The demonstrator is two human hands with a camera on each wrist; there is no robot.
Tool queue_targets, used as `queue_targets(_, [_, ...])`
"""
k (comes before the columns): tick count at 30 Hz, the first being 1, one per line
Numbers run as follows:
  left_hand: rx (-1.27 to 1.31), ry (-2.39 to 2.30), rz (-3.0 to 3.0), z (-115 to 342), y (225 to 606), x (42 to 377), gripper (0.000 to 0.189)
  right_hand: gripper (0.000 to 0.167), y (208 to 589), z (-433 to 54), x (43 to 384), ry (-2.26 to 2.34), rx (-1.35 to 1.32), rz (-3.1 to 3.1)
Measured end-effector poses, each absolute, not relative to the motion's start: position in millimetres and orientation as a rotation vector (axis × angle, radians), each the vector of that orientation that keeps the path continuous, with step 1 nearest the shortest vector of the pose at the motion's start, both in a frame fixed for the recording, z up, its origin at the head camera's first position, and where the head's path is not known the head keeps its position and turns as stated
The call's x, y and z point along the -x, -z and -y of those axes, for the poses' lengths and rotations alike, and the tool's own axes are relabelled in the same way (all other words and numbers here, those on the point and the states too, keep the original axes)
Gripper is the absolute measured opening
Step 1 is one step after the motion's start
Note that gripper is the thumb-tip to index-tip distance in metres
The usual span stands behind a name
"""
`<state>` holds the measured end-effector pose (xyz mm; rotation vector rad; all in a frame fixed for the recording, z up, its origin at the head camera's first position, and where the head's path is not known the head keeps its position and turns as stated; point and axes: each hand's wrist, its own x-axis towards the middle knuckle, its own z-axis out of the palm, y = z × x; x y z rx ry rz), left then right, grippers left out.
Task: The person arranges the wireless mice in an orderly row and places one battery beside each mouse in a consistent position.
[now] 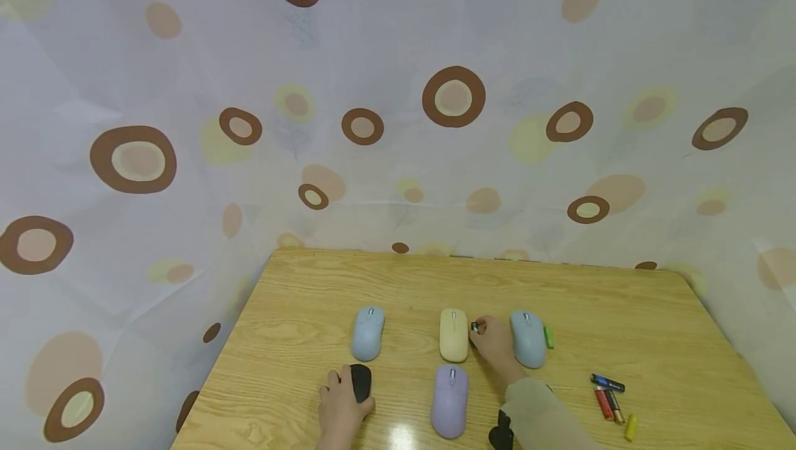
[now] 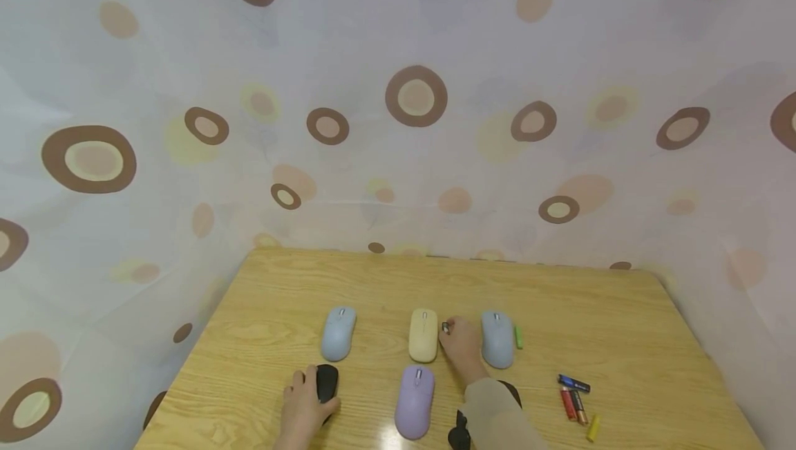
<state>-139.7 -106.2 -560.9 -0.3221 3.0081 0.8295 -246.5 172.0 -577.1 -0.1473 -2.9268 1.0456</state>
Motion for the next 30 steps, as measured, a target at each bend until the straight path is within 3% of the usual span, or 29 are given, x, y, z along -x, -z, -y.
queue_targets(20, [0.318,-0.820,-3.003,105,559,140,0.070,0.029,572,-175,244,-1.093,0.115,2.914])
queue_targets(30, [0.331,-0.802,-2.971,105,560,141,0.071,0.034,526,-206,235,-1.080,-0.177,2.919])
